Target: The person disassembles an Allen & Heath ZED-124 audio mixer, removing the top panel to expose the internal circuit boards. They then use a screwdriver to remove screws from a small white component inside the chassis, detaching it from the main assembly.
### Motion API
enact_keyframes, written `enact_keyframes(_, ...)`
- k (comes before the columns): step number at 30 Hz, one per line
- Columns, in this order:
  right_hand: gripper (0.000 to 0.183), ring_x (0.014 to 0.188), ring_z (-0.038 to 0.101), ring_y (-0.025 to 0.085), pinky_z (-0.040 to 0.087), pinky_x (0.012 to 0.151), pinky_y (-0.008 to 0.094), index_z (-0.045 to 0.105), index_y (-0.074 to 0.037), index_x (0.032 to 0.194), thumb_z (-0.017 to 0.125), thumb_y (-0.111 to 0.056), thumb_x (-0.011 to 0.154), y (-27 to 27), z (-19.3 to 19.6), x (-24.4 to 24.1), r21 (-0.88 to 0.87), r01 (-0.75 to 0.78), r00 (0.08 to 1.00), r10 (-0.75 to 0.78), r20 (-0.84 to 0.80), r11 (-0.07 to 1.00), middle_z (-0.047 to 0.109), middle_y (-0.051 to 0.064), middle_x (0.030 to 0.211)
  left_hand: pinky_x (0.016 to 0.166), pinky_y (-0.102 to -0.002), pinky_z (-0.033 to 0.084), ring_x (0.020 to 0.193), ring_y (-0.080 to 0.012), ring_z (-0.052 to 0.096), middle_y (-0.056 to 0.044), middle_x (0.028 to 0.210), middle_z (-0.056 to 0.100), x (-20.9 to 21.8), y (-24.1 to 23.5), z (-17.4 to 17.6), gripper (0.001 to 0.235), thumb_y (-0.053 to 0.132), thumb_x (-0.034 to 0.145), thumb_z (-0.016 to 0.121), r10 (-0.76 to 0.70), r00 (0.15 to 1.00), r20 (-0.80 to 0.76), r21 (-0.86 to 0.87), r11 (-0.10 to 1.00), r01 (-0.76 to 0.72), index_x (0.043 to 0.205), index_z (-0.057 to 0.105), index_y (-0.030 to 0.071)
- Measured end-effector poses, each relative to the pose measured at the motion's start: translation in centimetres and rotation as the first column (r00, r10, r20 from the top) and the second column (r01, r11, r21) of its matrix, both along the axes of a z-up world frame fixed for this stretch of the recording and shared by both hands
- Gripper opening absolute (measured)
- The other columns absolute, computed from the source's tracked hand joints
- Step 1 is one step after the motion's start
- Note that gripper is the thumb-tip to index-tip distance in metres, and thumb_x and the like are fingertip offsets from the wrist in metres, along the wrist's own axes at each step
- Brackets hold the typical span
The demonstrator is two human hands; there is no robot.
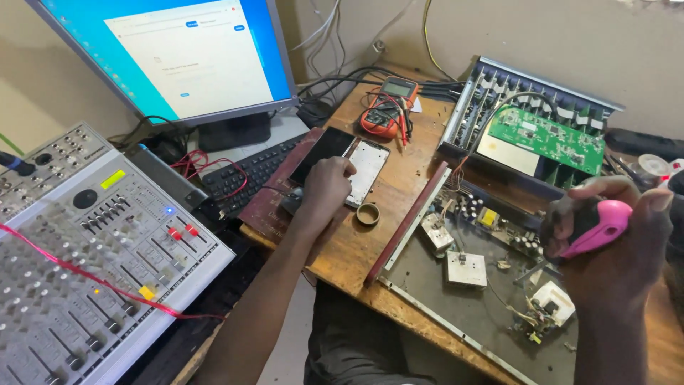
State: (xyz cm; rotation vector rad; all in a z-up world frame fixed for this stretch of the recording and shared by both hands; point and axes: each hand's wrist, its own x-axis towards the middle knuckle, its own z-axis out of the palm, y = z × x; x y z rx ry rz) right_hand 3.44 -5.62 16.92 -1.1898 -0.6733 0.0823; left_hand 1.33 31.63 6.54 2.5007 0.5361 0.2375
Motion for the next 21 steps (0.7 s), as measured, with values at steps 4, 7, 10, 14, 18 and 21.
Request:
enact_keyframes(4,0.062,0.053,0.057,0.01,0.046,0.046,0.022,0.071,-0.021,0.099,0.073,-0.083,0.098,-1.4,-0.4,0.2,0.037,0.107,0.989,-0.102,-0.102,0.994,0.059,-0.001,0.066,0.08,-0.041,0.064,0.105,-0.0275,0.079,-0.011,0.118,0.082,-1.1,-0.6,1.7,0.036,-0.007,0.094,0.06,0.045,0.992,0.116,-0.052,0.998,-0.04,0.117,0.082,0.007)
enact_keyframes(7,0.066,0.055,0.057,0.013,0.045,0.048,0.026,0.068,-0.019,0.099,0.078,-0.084,0.089,-2.3,-0.9,0.2,0.068,0.259,0.955,-0.245,-0.167,0.963,0.058,0.002,0.068,0.087,-0.038,0.064,0.104,-0.0236,0.08,-0.008,0.112,0.084,-2.2,-3.6,3.5,0.03,-0.005,0.093,0.064,-0.033,0.967,0.254,-0.079,0.995,0.055,0.112,0.082,0.008)
enact_keyframes(10,0.05,0.057,0.052,0.015,0.043,0.051,0.026,0.064,-0.018,0.107,0.073,-0.065,0.092,-3.1,-1.4,0.5,0.115,0.429,0.897,-0.408,-0.166,0.896,0.054,0.005,0.075,0.089,-0.039,0.06,0.101,-0.0235,0.077,-0.005,0.104,0.082,-2.8,-9.3,3.3,0.027,-0.003,0.089,0.067,-0.215,0.904,0.37,-0.079,0.962,0.262,0.108,0.08,0.011)
enact_keyframes(14,0.021,0.057,0.049,0.015,0.038,0.046,0.027,0.058,-0.016,0.097,0.073,-0.03,0.09,-4.2,-0.6,0.1,0.264,0.512,0.859,-0.477,-0.188,0.817,0.051,0.004,0.075,0.089,-0.044,0.053,0.106,-0.0286,0.071,-0.009,0.105,0.076,-3.5,-18.5,1.2,0.018,0.002,0.092,0.073,-0.506,0.764,0.401,-0.088,0.809,0.582,0.108,0.073,0.011)
enact_keyframes(18,0.025,0.054,0.045,0.015,0.035,0.047,0.028,0.056,-0.012,0.087,0.071,-0.032,0.09,-5.7,-2.6,0.6,0.306,0.554,0.832,-0.533,-0.158,0.774,0.049,0.005,0.07,0.104,-0.049,0.049,0.127,-0.0338,0.063,-0.011,0.124,0.074,-3.2,-24.3,-1.1,0.02,0.007,0.095,0.064,-0.594,0.704,0.388,-0.129,0.722,0.68,0.113,0.072,0.014)
enact_keyframes(21,0.029,0.043,0.047,0.016,0.041,0.039,0.026,0.057,-0.011,0.095,0.062,-0.038,0.102,-7.0,-4.6,1.4,0.271,0.625,0.779,-0.607,-0.157,0.732,0.042,0.007,0.059,0.104,-0.049,0.055,0.118,-0.0369,0.069,-0.01,0.111,0.073,-3.1,-27.0,-1.6,0.026,0.022,0.097,0.074,-0.655,0.627,0.421,-0.007,0.689,0.724,0.122,0.069,0.016)
